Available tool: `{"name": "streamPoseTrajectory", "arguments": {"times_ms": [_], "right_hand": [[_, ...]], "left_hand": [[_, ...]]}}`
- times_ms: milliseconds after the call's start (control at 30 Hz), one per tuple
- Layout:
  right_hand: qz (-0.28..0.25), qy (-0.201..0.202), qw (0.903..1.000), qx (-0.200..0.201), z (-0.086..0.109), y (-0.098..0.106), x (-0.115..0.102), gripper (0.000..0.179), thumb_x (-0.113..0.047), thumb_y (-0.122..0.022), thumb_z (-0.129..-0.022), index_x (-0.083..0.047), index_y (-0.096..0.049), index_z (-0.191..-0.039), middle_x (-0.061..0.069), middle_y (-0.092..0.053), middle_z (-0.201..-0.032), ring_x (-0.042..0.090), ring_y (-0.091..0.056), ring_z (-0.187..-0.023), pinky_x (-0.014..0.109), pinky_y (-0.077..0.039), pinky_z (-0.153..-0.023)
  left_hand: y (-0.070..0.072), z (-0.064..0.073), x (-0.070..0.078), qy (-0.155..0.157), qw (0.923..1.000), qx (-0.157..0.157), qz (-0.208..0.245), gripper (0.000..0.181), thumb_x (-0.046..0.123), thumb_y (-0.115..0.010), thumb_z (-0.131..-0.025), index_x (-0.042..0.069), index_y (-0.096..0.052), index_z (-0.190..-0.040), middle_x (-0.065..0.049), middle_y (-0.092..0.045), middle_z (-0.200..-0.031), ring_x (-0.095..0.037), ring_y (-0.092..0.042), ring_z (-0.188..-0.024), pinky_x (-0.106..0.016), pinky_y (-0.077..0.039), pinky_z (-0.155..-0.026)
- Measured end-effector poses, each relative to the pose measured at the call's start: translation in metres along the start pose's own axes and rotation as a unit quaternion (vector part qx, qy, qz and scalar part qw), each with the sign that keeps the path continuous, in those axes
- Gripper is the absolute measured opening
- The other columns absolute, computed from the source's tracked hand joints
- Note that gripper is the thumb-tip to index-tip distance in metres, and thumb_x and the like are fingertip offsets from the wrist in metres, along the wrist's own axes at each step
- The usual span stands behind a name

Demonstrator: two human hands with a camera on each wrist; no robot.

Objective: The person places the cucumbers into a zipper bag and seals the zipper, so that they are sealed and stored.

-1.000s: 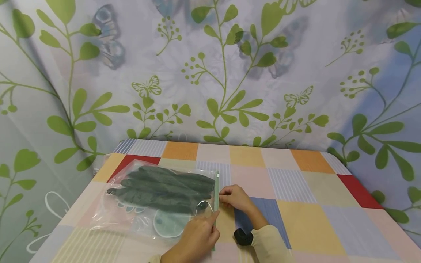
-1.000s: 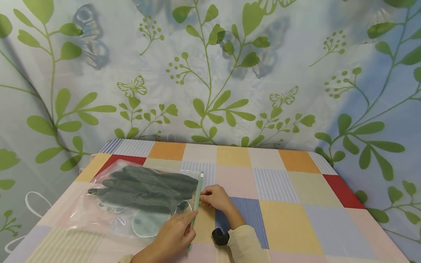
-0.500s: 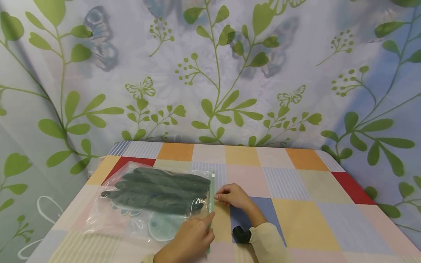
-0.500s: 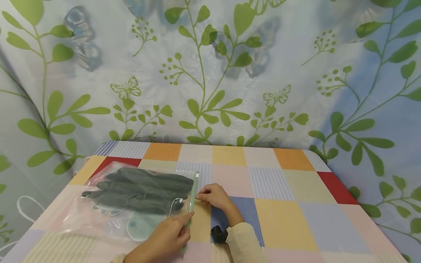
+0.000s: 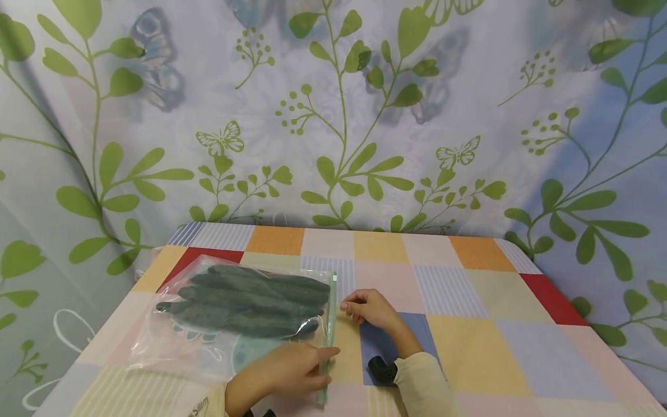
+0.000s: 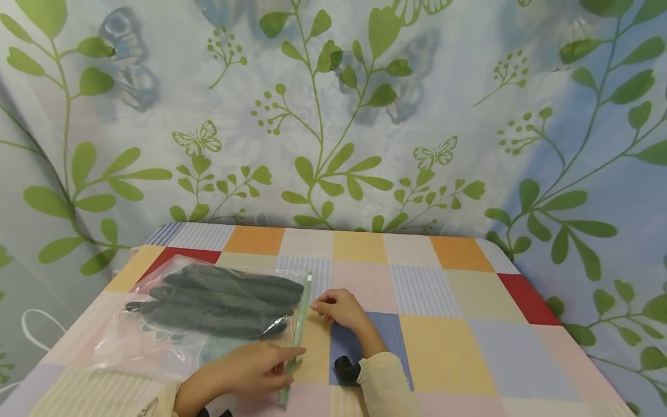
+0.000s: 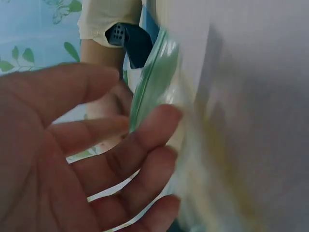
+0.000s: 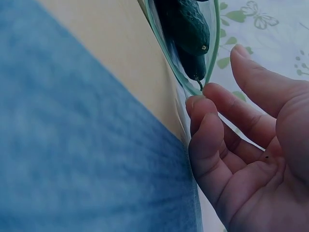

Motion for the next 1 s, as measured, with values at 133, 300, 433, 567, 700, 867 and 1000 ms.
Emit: {"name": "streamPoseTrajectory", "arguments": {"times_ms": [133, 300, 433, 567, 700, 867, 1000], "right_hand": [[-0.006, 0.003, 1.0, 0.003, 0.0, 0.002, 0.002, 0.029, -0.025, -0.061, -0.085, 0.001, -0.066, -0.097, 0.006, -0.063, -0.076, 0.012, -0.055, -0.06, 0.027, -0.049, -0.056], [-0.02, 0.002, 0.9998, -0.002, 0.001, 0.002, 0.0, 0.03, -0.025, -0.061, -0.085, 0.002, -0.065, -0.098, 0.008, -0.063, -0.076, 0.011, -0.055, -0.059, 0.026, -0.049, -0.056], [-0.036, 0.003, 0.9993, -0.004, 0.0, 0.002, -0.004, 0.031, -0.023, -0.062, -0.084, 0.004, -0.064, -0.099, 0.014, -0.061, -0.075, 0.01, -0.054, -0.058, 0.025, -0.048, -0.055], [-0.057, 0.004, 0.9984, -0.007, 0.0, 0.002, -0.007, 0.032, -0.019, -0.06, -0.085, 0.007, -0.062, -0.104, 0.023, -0.06, -0.078, 0.012, -0.053, -0.058, 0.025, -0.047, -0.055], [-0.073, 0.009, 0.9973, -0.008, -0.001, 0.003, -0.009, 0.035, -0.014, -0.057, -0.087, 0.011, -0.056, -0.112, 0.032, -0.057, -0.084, 0.014, -0.053, -0.057, 0.025, -0.046, -0.053], [-0.084, 0.007, 0.9964, 0.003, -0.003, 0.005, -0.009, 0.04, -0.014, -0.057, -0.087, 0.01, -0.05, -0.119, 0.03, -0.059, -0.086, 0.013, -0.054, -0.056, 0.025, -0.045, -0.053], [-0.084, -0.001, 0.9964, 0.015, -0.007, 0.007, -0.009, 0.043, -0.016, -0.057, -0.088, 0.008, -0.048, -0.122, 0.027, -0.062, -0.093, 0.012, -0.057, -0.059, 0.026, -0.047, -0.056]], "left_hand": [[0.008, -0.002, -0.005, -0.003, 0.9984, -0.054, 0.017, 0.045, 0.027, -0.058, -0.085, 0.012, -0.054, -0.127, 0.013, -0.058, -0.068, 0.005, -0.049, -0.062, -0.014, -0.041, -0.059], [0.015, -0.001, -0.016, -0.004, 0.9913, -0.106, 0.079, 0.045, 0.026, -0.056, -0.087, 0.01, -0.05, -0.13, 0.009, -0.064, -0.079, 0.004, -0.054, -0.07, -0.016, -0.045, -0.063], [0.021, -0.002, -0.025, -0.004, 0.9815, -0.138, 0.132, 0.047, 0.025, -0.054, -0.089, 0.008, -0.047, -0.132, 0.007, -0.065, -0.083, 0.003, -0.055, -0.073, -0.017, -0.045, -0.065], [0.03, -0.006, -0.035, 0.003, 0.9771, -0.144, 0.157, 0.048, 0.023, -0.054, -0.089, 0.007, -0.045, -0.133, 0.007, -0.065, -0.079, 0.003, -0.054, -0.067, -0.017, -0.044, -0.062], [0.042, -0.017, -0.042, 0.001, 0.9775, -0.133, 0.164, 0.049, 0.02, -0.054, -0.089, 0.003, -0.043, -0.134, 0.001, -0.064, -0.075, 0.001, -0.048, -0.059, -0.017, -0.041, -0.058], [0.056, -0.038, -0.052, -0.001, 0.98, -0.122, 0.157, 0.05, 0.02, -0.052, -0.09, -0.001, -0.041, -0.134, -0.01, -0.067, -0.08, -0.009, -0.055, -0.062, -0.019, -0.042, -0.058], [0.065, -0.055, -0.064, 0.023, 0.981, -0.101, 0.164, 0.051, 0.021, -0.052, -0.09, 0.001, -0.04, -0.135, -0.011, -0.067, -0.089, -0.019, -0.062, -0.073, -0.023, -0.046, -0.061]]}}
Point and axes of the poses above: each hand's wrist, its own z-axis away from the middle knuckle, its own y-axis out of the back of the hand, x = y × z, the point moved 6 cm from there along -z, towards the middle knuckle
